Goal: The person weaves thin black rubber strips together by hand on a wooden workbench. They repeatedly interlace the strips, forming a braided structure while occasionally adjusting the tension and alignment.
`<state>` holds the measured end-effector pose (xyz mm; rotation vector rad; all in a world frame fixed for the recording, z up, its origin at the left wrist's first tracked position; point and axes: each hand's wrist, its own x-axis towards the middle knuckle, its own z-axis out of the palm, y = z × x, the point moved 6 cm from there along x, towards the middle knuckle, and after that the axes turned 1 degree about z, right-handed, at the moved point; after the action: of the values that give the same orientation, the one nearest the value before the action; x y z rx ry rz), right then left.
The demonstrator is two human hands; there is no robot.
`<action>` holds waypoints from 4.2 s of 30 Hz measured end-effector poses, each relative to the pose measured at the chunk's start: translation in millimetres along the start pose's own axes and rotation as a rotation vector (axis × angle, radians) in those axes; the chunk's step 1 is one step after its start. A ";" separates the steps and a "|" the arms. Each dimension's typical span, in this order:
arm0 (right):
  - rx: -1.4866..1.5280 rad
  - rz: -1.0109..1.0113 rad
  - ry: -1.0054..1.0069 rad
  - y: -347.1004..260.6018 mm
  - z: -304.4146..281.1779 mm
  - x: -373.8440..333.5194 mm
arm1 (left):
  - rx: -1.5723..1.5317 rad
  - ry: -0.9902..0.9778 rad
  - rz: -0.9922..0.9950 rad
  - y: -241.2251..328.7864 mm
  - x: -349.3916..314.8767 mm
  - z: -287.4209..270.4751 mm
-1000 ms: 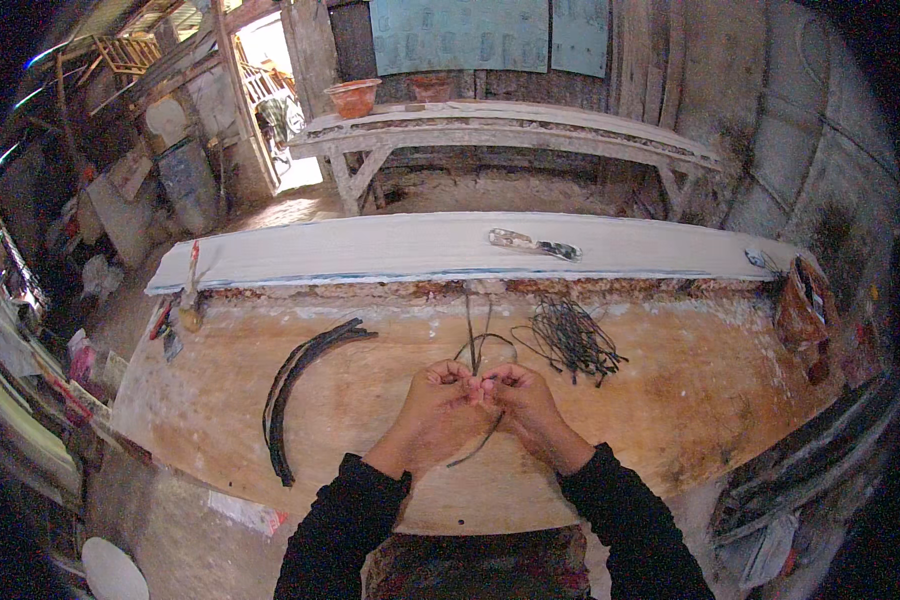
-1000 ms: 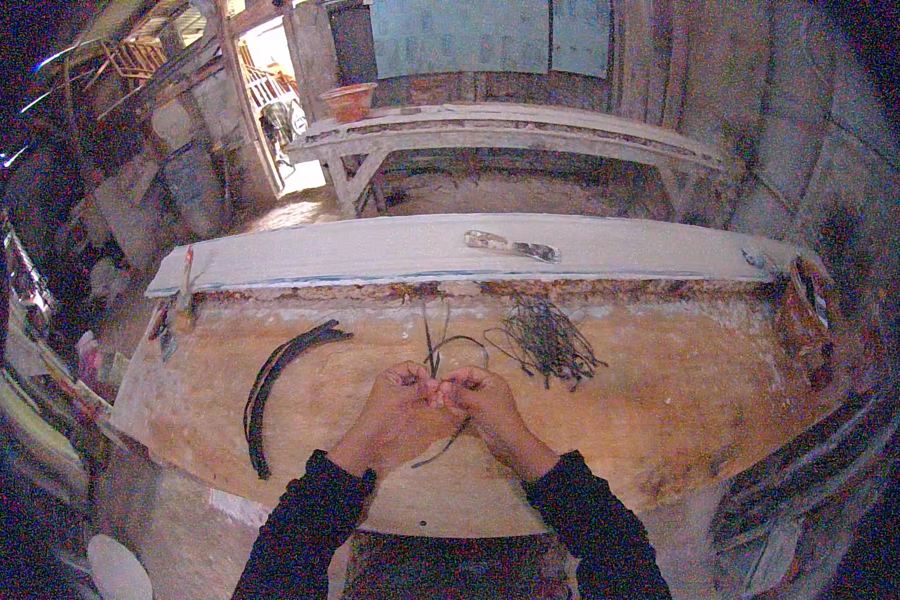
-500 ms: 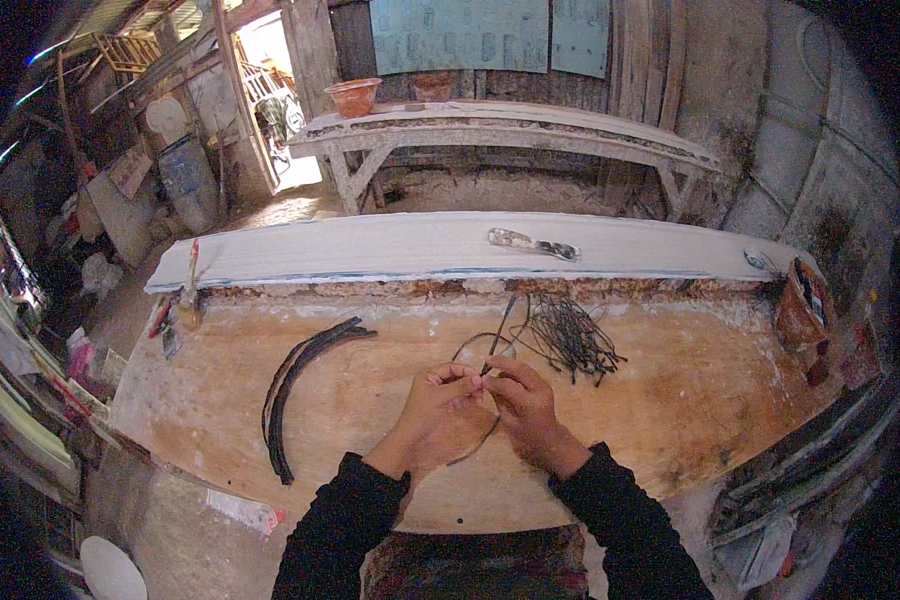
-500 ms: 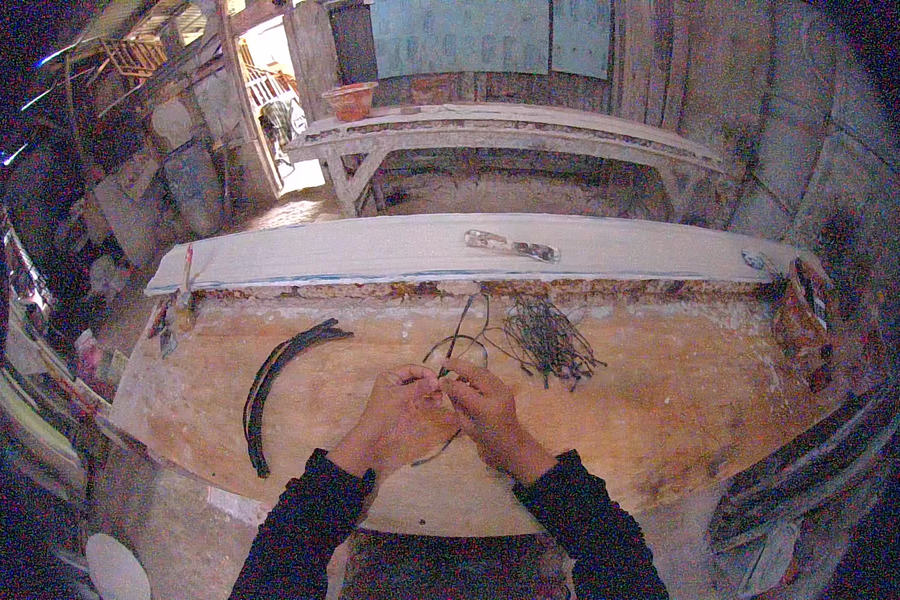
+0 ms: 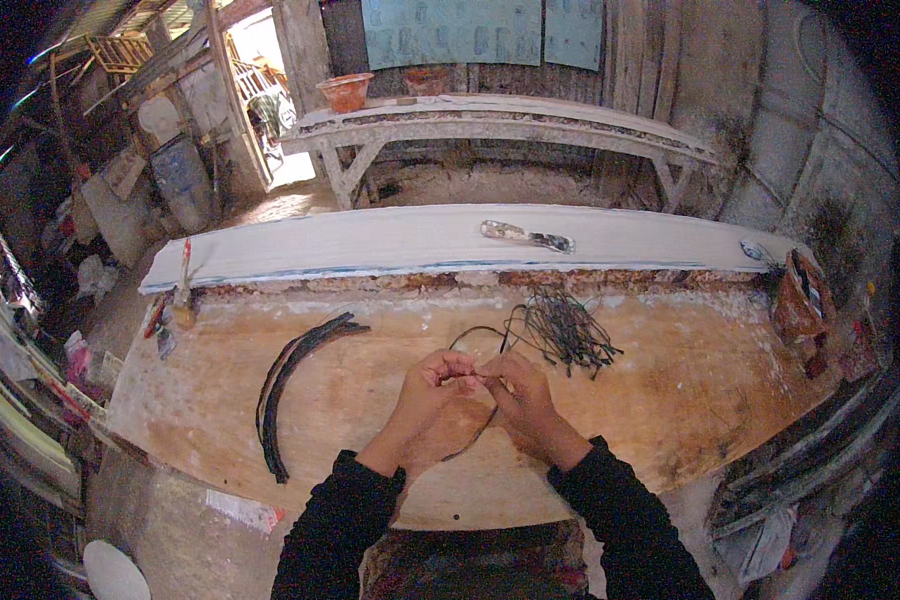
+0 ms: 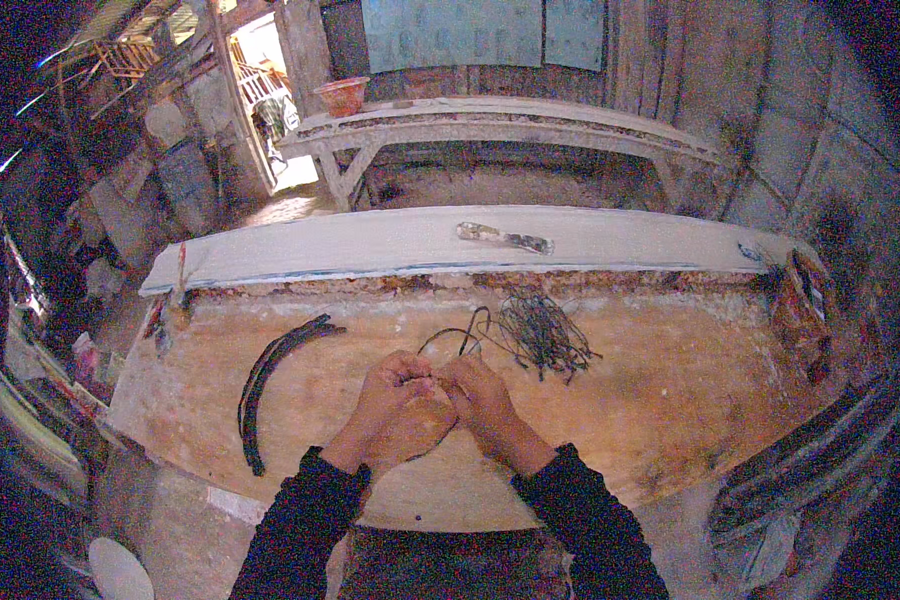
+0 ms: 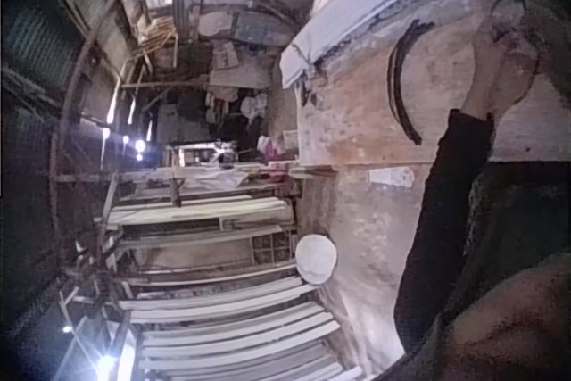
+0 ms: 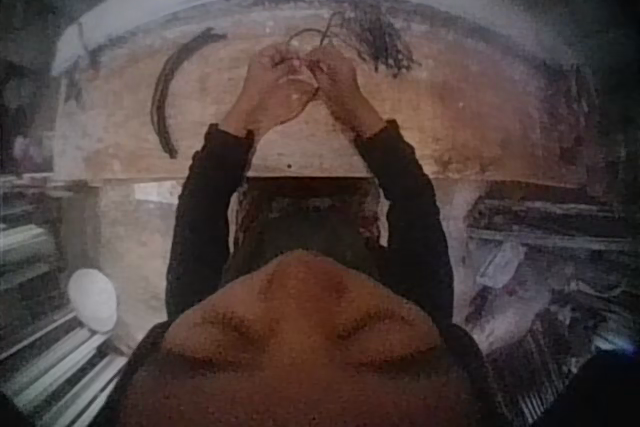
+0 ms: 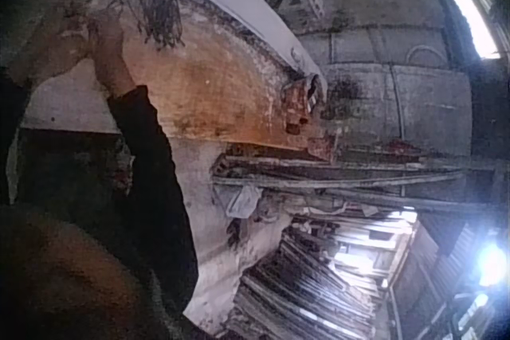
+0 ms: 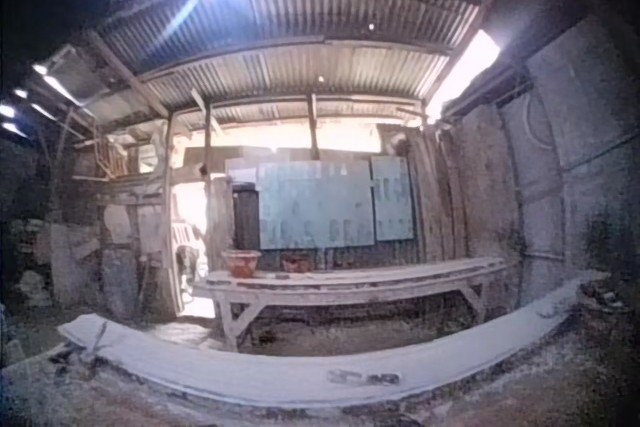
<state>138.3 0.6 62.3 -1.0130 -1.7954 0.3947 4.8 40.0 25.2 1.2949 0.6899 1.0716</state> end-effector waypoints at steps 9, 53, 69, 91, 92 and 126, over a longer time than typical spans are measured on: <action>0.524 0.558 -0.040 26.8 11.1 -5.2 | 0.130 0.051 0.160 10.5 -5.7 6.4; 0.061 0.340 -0.147 1.7 10.1 -1.0 | 0.253 0.122 0.151 9.1 -8.3 8.2; 1.137 0.686 -0.241 26.7 30.8 -10.6 | 0.231 0.101 0.097 6.9 -4.0 1.4; 0.892 0.792 -0.061 41.8 30.2 -15.3 | 0.241 0.215 0.092 7.5 -7.8 2.5; 0.896 0.806 -0.068 41.5 30.9 -15.6 | 0.239 0.212 0.119 5.4 -7.8 1.9; 1.533 0.703 -0.097 13.5 28.7 -5.3 | -0.454 -0.199 -0.245 0.1 -10.4 14.2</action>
<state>120.2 9.5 37.3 -0.3907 -0.6512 1.8709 13.3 24.6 26.4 0.8833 0.4101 0.8246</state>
